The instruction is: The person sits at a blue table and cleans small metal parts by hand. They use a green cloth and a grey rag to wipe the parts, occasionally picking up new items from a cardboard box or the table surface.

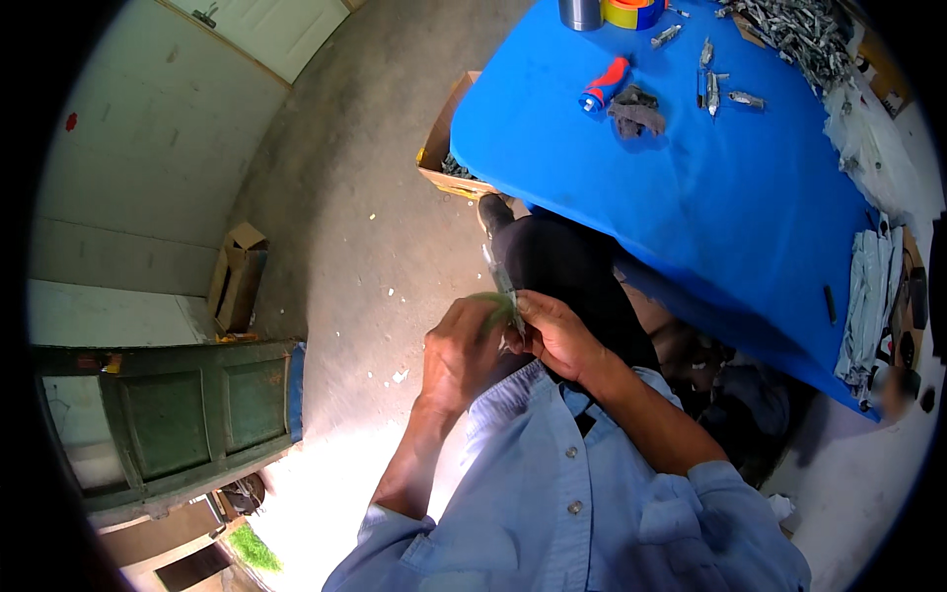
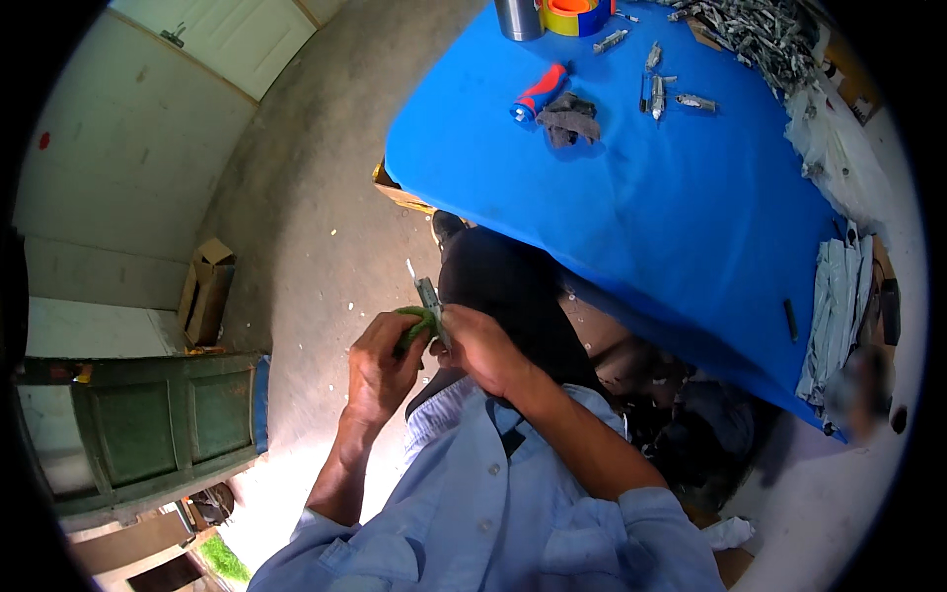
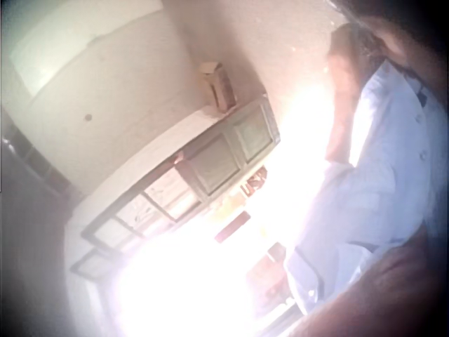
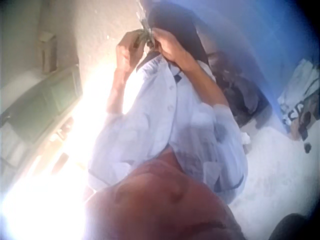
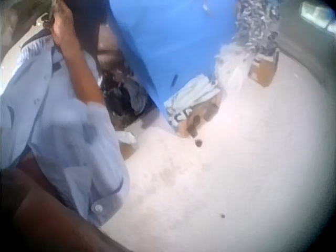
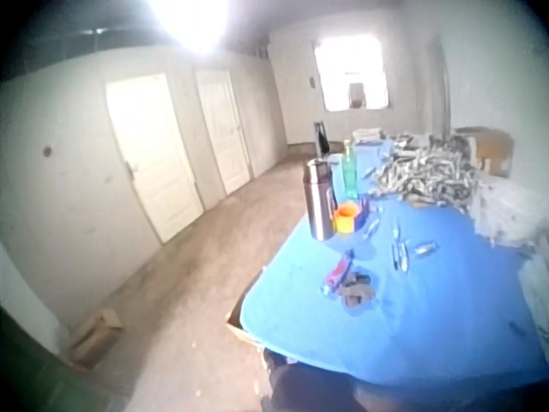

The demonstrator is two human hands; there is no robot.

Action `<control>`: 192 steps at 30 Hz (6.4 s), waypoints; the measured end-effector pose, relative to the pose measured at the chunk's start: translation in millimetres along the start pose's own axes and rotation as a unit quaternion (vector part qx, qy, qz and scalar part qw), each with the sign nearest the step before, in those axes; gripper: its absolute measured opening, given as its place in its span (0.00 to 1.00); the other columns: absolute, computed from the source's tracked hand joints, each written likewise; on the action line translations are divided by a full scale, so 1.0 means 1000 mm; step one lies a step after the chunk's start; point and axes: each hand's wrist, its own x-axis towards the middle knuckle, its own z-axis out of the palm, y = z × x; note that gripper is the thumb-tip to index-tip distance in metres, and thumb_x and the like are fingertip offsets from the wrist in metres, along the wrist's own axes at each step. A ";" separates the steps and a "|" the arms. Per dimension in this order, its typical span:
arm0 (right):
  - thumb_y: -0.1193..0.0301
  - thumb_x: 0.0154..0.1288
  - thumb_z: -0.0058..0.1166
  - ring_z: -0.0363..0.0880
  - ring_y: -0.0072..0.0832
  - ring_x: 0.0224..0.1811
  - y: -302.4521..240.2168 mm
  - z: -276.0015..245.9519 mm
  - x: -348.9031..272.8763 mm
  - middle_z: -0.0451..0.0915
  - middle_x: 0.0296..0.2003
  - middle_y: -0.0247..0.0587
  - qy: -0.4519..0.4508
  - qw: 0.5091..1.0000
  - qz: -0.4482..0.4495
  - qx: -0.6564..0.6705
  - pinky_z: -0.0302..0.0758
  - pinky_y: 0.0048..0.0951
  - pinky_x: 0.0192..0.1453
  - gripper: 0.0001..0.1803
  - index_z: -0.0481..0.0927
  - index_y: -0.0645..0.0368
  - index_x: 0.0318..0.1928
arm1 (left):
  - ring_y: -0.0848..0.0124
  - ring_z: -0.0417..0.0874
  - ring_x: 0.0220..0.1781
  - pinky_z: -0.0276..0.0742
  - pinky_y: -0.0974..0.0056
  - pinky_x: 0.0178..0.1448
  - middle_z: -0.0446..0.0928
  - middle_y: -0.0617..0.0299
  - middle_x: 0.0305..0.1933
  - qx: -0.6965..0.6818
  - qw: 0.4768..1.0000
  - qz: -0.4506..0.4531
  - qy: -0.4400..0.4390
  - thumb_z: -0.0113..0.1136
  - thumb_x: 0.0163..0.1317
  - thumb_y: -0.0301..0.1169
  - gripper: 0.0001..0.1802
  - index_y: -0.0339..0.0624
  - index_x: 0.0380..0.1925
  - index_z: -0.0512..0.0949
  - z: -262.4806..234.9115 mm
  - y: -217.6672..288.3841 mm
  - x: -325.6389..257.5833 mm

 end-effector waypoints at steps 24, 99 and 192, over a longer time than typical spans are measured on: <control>0.60 0.89 0.41 0.72 0.15 0.28 -0.027 0.006 -0.009 0.77 0.29 0.29 0.045 0.993 -0.072 -0.078 0.71 0.20 0.34 0.18 0.81 0.56 0.44 | 0.50 0.90 0.40 0.86 0.55 0.43 0.86 0.47 0.42 0.035 0.996 0.086 0.015 0.69 0.63 0.17 0.09 0.36 0.42 0.82 0.008 0.038 0.036; 0.65 0.82 0.55 0.77 0.18 0.32 -0.318 -0.141 -0.117 0.79 0.35 0.33 0.138 0.944 -0.273 -0.122 0.75 0.22 0.35 0.15 0.82 0.64 0.55 | 0.45 0.87 0.47 0.84 0.52 0.53 0.86 0.44 0.47 0.123 0.977 0.175 -0.007 0.71 0.60 0.23 0.18 0.37 0.52 0.83 0.158 0.089 0.265; 0.64 0.82 0.55 0.69 0.12 0.30 -0.339 -0.162 -0.114 0.77 0.30 0.25 0.408 0.742 -0.456 -0.276 0.67 0.22 0.31 0.17 0.84 0.67 0.57 | 0.80 0.82 0.39 0.78 0.71 0.42 0.85 0.65 0.38 -0.364 0.904 0.118 -0.192 0.69 0.68 0.23 0.09 0.35 0.47 0.85 0.315 0.194 0.312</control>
